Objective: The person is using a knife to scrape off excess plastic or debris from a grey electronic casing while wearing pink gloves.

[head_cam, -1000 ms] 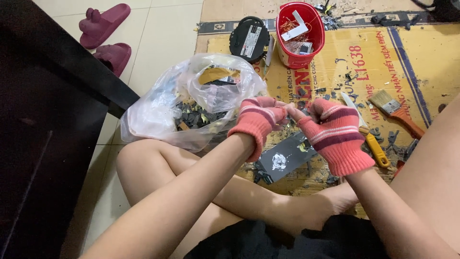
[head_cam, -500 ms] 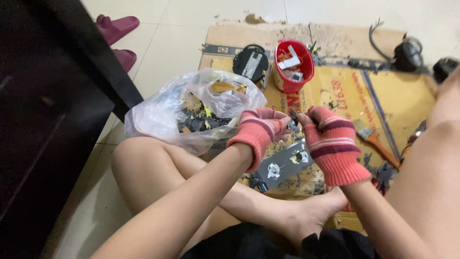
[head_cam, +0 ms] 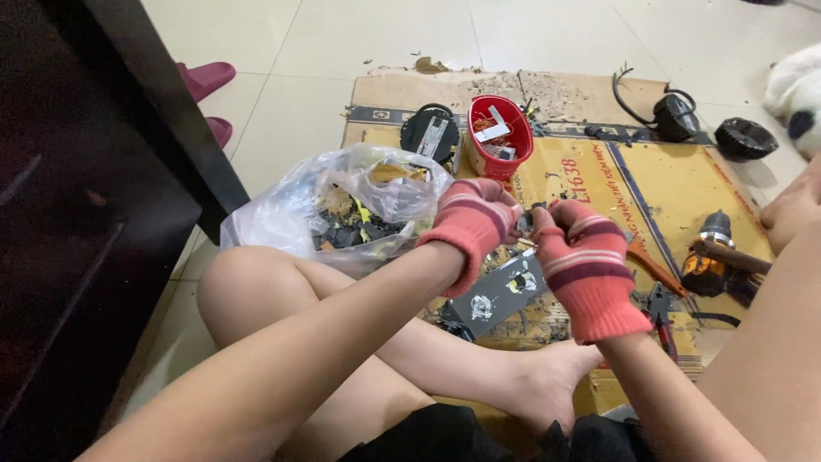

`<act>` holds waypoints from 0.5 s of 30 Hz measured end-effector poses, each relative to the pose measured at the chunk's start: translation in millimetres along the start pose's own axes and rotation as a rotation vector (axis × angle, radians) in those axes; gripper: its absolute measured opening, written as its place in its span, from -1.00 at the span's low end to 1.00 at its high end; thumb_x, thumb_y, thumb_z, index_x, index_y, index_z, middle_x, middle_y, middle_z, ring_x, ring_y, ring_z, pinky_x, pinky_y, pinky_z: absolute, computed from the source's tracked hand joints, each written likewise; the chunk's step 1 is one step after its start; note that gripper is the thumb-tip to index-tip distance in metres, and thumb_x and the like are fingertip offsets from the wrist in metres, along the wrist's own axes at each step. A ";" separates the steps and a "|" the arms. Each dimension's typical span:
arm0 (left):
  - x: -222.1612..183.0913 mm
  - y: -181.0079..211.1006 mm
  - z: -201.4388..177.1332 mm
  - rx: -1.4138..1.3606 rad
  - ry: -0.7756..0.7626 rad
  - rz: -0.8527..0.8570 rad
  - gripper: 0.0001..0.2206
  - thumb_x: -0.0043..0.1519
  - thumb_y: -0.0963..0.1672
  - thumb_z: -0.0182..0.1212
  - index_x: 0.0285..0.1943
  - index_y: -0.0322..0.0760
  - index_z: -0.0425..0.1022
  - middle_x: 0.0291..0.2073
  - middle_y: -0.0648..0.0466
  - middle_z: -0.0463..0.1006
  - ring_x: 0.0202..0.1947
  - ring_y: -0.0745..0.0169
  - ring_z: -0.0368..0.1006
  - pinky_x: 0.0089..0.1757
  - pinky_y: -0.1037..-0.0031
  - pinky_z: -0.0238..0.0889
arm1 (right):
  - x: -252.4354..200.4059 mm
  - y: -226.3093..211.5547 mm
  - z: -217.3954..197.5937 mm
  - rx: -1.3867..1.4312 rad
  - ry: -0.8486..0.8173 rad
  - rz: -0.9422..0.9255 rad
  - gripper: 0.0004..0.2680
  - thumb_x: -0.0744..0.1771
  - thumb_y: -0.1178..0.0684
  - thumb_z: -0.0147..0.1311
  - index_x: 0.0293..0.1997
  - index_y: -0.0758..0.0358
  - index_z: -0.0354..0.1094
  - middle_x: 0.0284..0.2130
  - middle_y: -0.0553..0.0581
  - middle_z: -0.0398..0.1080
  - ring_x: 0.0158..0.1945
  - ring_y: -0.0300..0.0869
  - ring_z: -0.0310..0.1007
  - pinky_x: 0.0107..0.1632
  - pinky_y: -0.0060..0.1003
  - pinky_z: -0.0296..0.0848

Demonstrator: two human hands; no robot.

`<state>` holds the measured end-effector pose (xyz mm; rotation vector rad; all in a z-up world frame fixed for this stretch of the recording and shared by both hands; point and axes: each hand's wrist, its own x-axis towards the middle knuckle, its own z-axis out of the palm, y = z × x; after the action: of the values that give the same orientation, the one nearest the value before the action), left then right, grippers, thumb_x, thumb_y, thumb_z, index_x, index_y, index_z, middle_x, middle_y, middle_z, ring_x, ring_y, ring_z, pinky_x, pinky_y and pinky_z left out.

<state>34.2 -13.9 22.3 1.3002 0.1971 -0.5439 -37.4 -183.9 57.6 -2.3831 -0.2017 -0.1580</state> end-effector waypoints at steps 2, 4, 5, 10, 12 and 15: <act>37.2 4.3 -5.6 -0.337 0.005 -0.297 -0.62 0.36 -0.28 -0.13 0.39 -0.43 0.23 0.29 -0.30 0.29 0.16 -0.56 0.36 0.00 -0.36 0.28 | 5.2 10.4 -1.9 0.176 0.025 0.054 -0.77 0.43 0.01 0.03 -0.39 0.25 0.45 -0.59 0.23 0.48 -0.36 -0.06 0.53 -0.21 -0.20 0.45; -10.6 15.1 18.5 -0.131 0.062 -0.156 -0.64 0.33 -0.24 -0.01 0.33 -0.45 0.27 0.26 -0.34 0.34 0.20 -0.47 0.36 0.07 -0.22 0.32 | 7.4 14.7 -8.1 0.192 0.015 0.134 -0.80 0.43 -0.04 0.04 -0.32 0.19 0.47 -0.54 0.21 0.50 -0.34 -0.07 0.52 -0.20 -0.18 0.46; -35.1 21.2 29.6 0.067 0.119 -0.009 -0.64 0.29 -0.20 0.10 0.26 -0.48 0.31 0.23 -0.37 0.38 0.25 -0.39 0.35 0.13 -0.09 0.37 | 8.7 16.0 -11.1 0.206 -0.002 0.207 -0.82 0.43 -0.08 0.06 -0.24 0.12 0.49 -0.50 0.19 0.52 -0.33 -0.08 0.51 -0.20 -0.16 0.46; -20.9 -2.4 36.6 -0.271 0.404 0.196 -0.86 0.26 -0.31 0.14 -0.04 -0.42 0.44 -0.17 -0.24 0.57 -0.22 -0.12 0.60 -0.17 0.33 0.57 | 48.2 37.6 -40.2 0.518 -0.057 0.595 -0.88 0.43 0.00 0.00 -0.10 0.17 0.37 -0.38 0.15 0.44 -0.28 -0.10 0.40 -0.17 -0.18 0.36; -24.7 -6.2 36.2 -0.287 0.445 0.176 -0.86 0.26 -0.34 0.14 -0.04 -0.44 0.47 -0.27 -0.12 0.61 -0.36 0.14 0.63 -0.27 0.63 0.57 | 55.1 52.3 -49.4 0.857 -0.089 0.678 -0.85 0.45 0.01 0.00 -0.29 0.12 0.33 -0.54 0.02 0.35 -0.53 -0.25 0.30 -0.45 -0.40 0.34; -18.4 -25.2 34.5 -0.377 0.374 0.354 -0.85 0.19 -0.38 0.11 -0.13 -0.47 0.41 -0.36 -0.14 0.54 -0.44 0.08 0.58 -0.43 0.49 0.46 | 46.3 49.9 -62.1 1.098 -0.031 0.580 -0.76 0.50 -0.05 -0.09 -0.35 0.09 0.24 -0.50 0.00 0.33 -0.46 -0.25 0.31 -0.38 -0.36 0.36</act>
<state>0.5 -45.7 18.0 1.0248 0.3521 0.0447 13.9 -257.8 77.6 -1.2673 0.3253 0.2215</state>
